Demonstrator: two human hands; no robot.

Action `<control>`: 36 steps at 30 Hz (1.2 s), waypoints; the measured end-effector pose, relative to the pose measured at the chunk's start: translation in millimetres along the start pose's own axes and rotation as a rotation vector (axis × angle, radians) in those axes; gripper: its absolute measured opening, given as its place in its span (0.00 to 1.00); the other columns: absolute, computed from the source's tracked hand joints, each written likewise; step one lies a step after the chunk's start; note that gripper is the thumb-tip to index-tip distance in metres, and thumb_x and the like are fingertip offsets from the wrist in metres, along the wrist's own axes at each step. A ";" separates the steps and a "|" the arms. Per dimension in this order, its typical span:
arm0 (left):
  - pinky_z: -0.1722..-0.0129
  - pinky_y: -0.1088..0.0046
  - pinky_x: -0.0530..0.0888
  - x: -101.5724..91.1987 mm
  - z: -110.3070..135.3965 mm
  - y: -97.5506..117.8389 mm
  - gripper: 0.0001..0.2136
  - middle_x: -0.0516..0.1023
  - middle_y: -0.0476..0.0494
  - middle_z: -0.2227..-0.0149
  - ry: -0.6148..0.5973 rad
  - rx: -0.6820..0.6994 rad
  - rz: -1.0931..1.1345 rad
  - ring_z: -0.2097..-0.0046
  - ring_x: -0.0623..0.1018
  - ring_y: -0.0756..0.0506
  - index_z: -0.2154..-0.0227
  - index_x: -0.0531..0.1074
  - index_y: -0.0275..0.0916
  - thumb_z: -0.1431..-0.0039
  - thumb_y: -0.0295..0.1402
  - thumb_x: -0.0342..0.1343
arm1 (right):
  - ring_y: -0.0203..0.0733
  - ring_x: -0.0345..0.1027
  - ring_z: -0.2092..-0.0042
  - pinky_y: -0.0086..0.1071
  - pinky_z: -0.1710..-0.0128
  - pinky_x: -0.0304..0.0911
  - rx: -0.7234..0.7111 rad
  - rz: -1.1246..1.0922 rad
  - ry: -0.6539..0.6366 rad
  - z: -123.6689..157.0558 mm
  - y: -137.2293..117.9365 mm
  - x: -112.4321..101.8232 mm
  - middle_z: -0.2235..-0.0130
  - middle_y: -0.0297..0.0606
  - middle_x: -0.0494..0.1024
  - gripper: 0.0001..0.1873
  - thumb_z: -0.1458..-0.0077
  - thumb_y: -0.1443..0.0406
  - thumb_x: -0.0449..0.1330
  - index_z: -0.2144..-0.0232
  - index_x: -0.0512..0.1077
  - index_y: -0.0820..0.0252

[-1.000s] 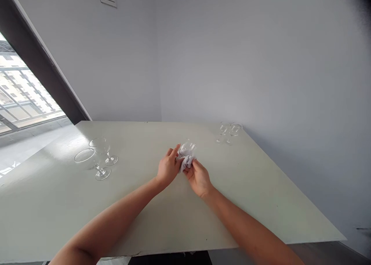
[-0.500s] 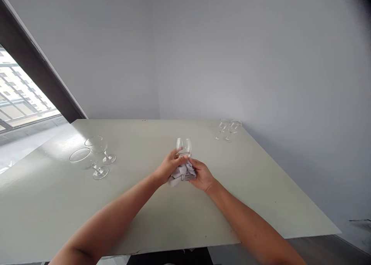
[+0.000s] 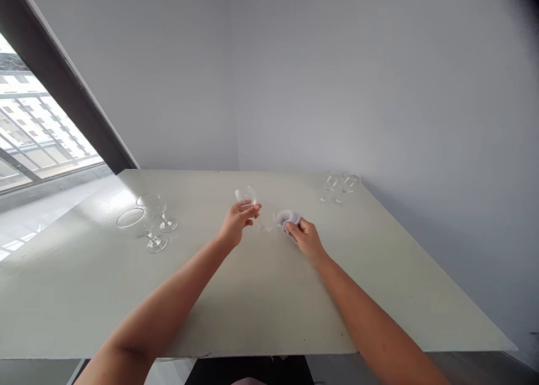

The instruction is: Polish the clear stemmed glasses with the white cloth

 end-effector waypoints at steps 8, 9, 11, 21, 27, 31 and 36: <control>0.76 0.75 0.67 28.6 18.2 -30.3 0.12 0.69 0.46 0.78 -0.193 -0.409 0.314 0.75 0.71 0.50 0.75 0.68 0.32 0.50 0.39 0.57 | 0.36 0.60 0.67 0.32 0.68 0.60 -0.654 0.481 -0.221 34.7 -54.5 34.9 0.61 0.39 0.64 0.14 0.43 0.67 0.48 0.58 0.69 0.51; 0.76 0.75 0.68 34.6 22.0 -30.3 0.12 0.69 0.46 0.77 -0.230 -0.413 0.345 0.74 0.72 0.50 0.74 0.68 0.33 0.50 0.40 0.56 | 0.35 0.60 0.69 0.31 0.70 0.60 -0.605 0.365 -0.204 33.3 -54.1 32.6 0.63 0.38 0.64 0.12 0.43 0.66 0.49 0.59 0.69 0.52; 0.76 0.75 0.68 42.1 26.4 -25.3 0.12 0.69 0.48 0.76 -0.251 -0.342 0.407 0.75 0.71 0.51 0.73 0.67 0.34 0.49 0.40 0.55 | 0.35 0.60 0.69 0.30 0.72 0.61 -0.418 0.055 -0.151 26.7 -47.9 25.4 0.65 0.36 0.65 0.08 0.45 0.62 0.53 0.63 0.69 0.53; 0.71 0.78 0.68 28.4 24.3 6.7 0.20 0.72 0.51 0.69 0.089 0.288 0.108 0.74 0.70 0.55 0.58 0.56 0.42 0.52 0.38 0.58 | 0.36 0.61 0.77 0.29 0.79 0.59 0.399 -0.766 -0.194 27.2 -1.2 68.0 0.75 0.35 0.70 0.29 0.49 0.41 0.43 0.63 0.68 0.56; 0.68 0.74 0.69 -0.1 9.8 12.0 0.22 0.75 0.46 0.66 0.244 0.355 -0.131 0.70 0.73 0.51 0.57 0.56 0.42 0.54 0.38 0.59 | 0.35 0.60 0.74 0.30 0.74 0.56 0.068 -0.112 -0.350 23.2 -7.2 45.0 0.71 0.35 0.70 0.23 0.49 0.47 0.50 0.76 0.70 0.59; 0.64 0.71 0.68 -0.7 11.0 6.0 0.21 0.76 0.45 0.63 0.248 0.330 -0.218 0.65 0.75 0.49 0.57 0.58 0.42 0.53 0.38 0.58 | 0.32 0.59 0.76 0.30 0.73 0.57 -0.124 0.111 -0.065 5.5 -21.7 14.6 0.63 0.37 0.69 0.12 0.47 0.55 0.54 0.69 0.72 0.56; 0.62 0.69 0.69 24.4 19.6 -7.0 0.22 0.76 0.43 0.60 0.114 0.291 -0.199 0.66 0.76 0.48 0.57 0.58 0.43 0.53 0.38 0.59 | 0.34 0.61 0.74 0.31 0.70 0.58 -0.248 0.152 -0.027 -9.1 -38.0 25.9 0.62 0.36 0.70 0.09 0.51 0.64 0.57 0.64 0.71 0.55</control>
Point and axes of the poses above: each hand's wrist, its own z-axis away from the middle knuckle, its own x-axis out of the palm, y = z × x, the point moved 5 cm from there along -z, towards the middle knuckle
